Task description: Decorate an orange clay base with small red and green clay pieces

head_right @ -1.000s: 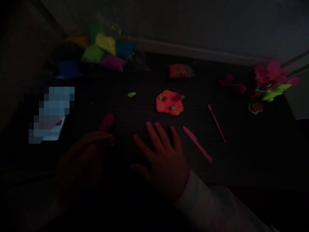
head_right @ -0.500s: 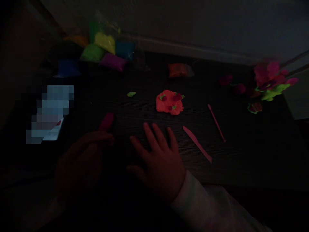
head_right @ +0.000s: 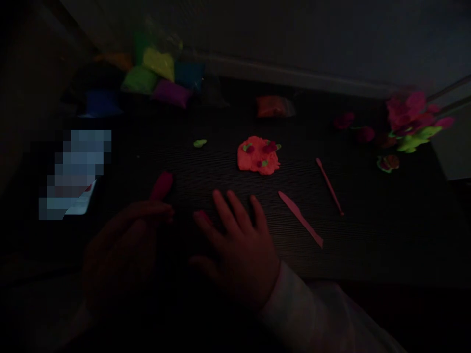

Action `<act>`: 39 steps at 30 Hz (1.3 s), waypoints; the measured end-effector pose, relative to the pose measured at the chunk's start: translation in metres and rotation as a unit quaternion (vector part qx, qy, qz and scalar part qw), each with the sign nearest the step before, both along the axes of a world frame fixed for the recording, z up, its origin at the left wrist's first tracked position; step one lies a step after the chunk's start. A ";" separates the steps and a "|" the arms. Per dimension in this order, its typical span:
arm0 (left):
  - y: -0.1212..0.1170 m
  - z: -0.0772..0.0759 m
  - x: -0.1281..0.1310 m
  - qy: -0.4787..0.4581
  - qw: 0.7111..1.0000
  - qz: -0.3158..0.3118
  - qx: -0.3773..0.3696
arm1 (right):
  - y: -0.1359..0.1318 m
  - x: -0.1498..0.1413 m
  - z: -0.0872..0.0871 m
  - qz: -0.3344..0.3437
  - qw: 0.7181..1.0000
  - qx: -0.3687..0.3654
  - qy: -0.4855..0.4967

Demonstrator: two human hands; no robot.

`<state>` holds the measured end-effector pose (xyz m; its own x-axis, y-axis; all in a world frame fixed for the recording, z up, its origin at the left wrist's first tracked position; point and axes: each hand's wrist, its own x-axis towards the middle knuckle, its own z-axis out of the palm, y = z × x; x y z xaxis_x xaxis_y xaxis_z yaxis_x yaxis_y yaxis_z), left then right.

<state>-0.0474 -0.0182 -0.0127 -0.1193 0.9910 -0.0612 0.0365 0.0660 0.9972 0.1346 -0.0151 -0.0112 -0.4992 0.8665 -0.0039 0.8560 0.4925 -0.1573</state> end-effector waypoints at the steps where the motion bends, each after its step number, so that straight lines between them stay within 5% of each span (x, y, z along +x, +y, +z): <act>1: 0.000 0.000 0.000 0.001 1.000 0.001 0.003 | 0.000 0.000 0.000 -0.021 1.000 0.008 -0.003; 3: 0.000 0.000 0.000 0.007 1.000 -0.006 0.007 | 0.000 -0.001 0.000 -0.050 0.999 0.017 -0.010; 7: 0.001 0.001 -0.001 0.022 1.000 -0.008 0.006 | 0.000 -0.002 0.000 0.007 1.000 -0.009 0.001; 11: 0.001 0.000 -0.001 0.014 1.000 -0.013 0.001 | 0.000 -0.002 0.000 -0.054 0.998 0.016 -0.008; 15: 0.000 0.000 -0.001 0.001 1.000 -0.012 0.009 | 0.000 -0.003 0.000 -0.004 1.000 -0.003 0.000; 18: 0.000 0.000 -0.001 0.006 1.000 -0.012 0.008 | -0.001 -0.004 0.000 -0.057 0.998 0.016 -0.009; 22: -0.001 -0.001 0.000 -0.012 1.000 -0.010 0.004 | -0.001 -0.004 -0.001 -0.001 1.000 0.002 0.000; 26: -0.002 -0.002 -0.001 -0.002 1.000 -0.015 0.009 | -0.001 -0.004 -0.001 -0.063 0.998 0.024 -0.016; 30: -0.002 -0.001 -0.002 0.002 1.000 -0.023 0.004 | -0.003 -0.005 -0.001 -0.007 1.000 0.016 0.003; 34: -0.002 0.000 -0.002 0.000 1.000 -0.027 0.006 | -0.002 -0.004 -0.002 -0.075 0.996 0.044 -0.006; 39: -0.001 0.002 -0.002 0.031 0.999 -0.021 -0.015 | -0.003 -0.007 -0.004 -0.022 0.999 0.033 0.007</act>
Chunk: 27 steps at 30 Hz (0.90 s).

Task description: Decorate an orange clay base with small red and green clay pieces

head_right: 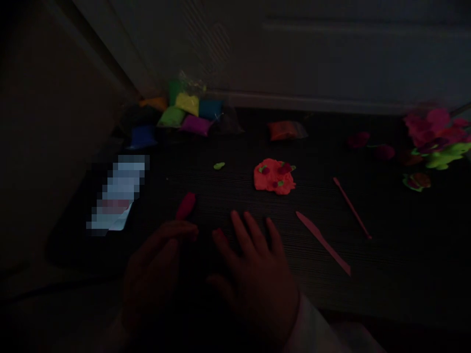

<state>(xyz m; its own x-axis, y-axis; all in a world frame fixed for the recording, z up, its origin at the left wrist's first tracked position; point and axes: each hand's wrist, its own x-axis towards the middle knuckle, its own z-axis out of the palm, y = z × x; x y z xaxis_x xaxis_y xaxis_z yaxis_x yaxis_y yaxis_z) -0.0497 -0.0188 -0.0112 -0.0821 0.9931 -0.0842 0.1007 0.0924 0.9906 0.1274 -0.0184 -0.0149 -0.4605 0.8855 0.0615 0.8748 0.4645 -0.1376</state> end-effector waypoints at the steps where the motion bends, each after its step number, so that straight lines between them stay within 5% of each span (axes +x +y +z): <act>1: 0.000 0.000 0.000 0.001 1.000 0.001 0.000 | 0.000 0.000 0.000 -0.017 1.000 0.004 -0.003; 4: 0.000 0.000 0.000 0.012 1.000 0.000 -0.001 | -0.001 -0.003 -0.001 -0.053 0.998 0.013 -0.008; 8: 0.000 -0.001 0.001 0.011 1.000 0.014 -0.010 | -0.002 -0.006 -0.002 0.012 1.000 -0.011 0.015; 12: 0.002 -0.003 0.003 0.004 1.000 0.024 -0.004 | 0.002 0.000 -0.003 -0.067 0.998 0.008 0.010; 15: 0.004 -0.003 0.004 0.007 1.000 0.026 -0.007 | 0.005 0.005 -0.004 -0.061 0.998 0.010 0.019; 27: 0.009 -0.013 0.006 -0.063 0.995 0.080 -0.012 | 0.009 -0.009 -0.009 -0.120 0.967 0.053 0.218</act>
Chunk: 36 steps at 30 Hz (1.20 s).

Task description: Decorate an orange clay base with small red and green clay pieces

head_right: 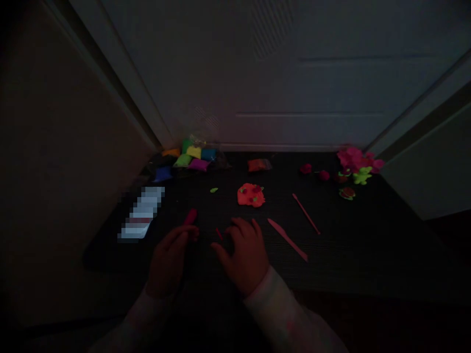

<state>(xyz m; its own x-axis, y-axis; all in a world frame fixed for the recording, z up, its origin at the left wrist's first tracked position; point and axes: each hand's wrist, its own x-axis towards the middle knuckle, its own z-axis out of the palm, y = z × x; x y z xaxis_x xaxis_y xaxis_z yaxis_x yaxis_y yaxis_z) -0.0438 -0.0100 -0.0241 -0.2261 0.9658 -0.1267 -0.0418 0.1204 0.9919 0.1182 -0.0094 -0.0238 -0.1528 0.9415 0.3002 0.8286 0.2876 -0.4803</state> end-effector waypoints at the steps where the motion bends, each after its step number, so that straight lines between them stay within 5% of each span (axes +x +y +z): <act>1: 0.000 0.000 0.000 0.000 1.000 0.002 0.002 | 0.001 -0.004 0.000 -0.005 1.000 -0.002 0.007; 13: 0.004 -0.003 -0.001 -0.021 1.000 0.018 -0.002 | 0.010 -0.011 -0.003 -0.018 0.999 0.017 0.034; 23: 0.004 0.000 0.000 -0.034 0.999 0.029 -0.011 | 0.005 0.035 -0.005 -0.015 0.999 0.029 0.027; 36: 0.003 -0.002 -0.002 -0.035 0.999 0.022 -0.008 | 0.004 0.036 -0.004 -0.001 0.999 0.032 0.011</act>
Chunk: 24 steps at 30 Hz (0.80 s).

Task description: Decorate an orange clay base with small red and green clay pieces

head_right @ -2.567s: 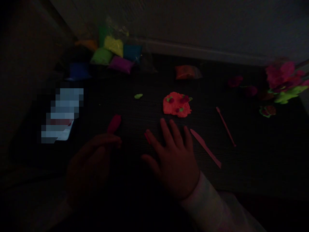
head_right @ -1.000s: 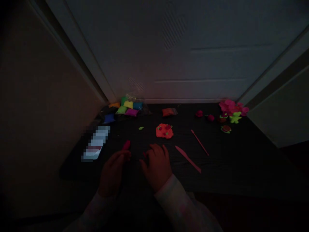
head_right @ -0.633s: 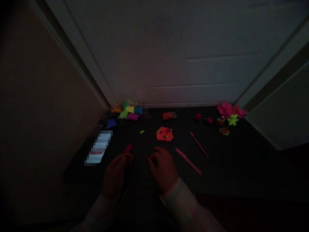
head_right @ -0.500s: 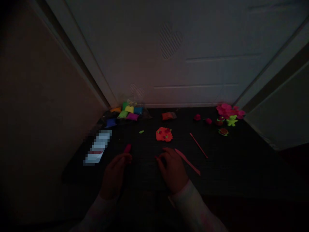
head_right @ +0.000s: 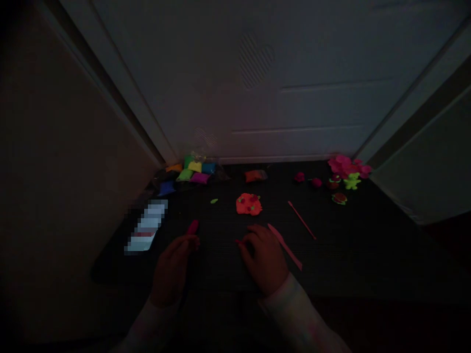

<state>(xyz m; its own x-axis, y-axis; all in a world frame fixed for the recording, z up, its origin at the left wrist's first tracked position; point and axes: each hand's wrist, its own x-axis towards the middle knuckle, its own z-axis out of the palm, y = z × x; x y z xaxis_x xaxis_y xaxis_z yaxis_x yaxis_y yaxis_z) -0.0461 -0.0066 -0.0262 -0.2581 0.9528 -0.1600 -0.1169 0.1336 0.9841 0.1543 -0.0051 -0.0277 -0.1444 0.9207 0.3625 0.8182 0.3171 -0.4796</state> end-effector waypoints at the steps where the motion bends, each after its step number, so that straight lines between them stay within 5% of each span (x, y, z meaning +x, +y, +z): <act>1: 0.000 0.000 0.000 -0.002 1.000 -0.001 0.002 | 0.000 0.000 0.001 0.003 1.000 -0.001 -0.001; 24: 0.002 -0.004 -0.001 -0.020 1.000 -0.009 0.001 | 0.000 -0.001 -0.004 0.020 1.000 -0.001 -0.022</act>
<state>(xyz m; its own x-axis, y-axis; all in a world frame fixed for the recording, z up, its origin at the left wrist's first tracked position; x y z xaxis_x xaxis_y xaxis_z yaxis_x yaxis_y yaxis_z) -0.0473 -0.0049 -0.0301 -0.2346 0.9573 -0.1687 -0.1541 0.1347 0.9788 0.1532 -0.0055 -0.0322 -0.1979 0.9141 0.3538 0.8254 0.3501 -0.4430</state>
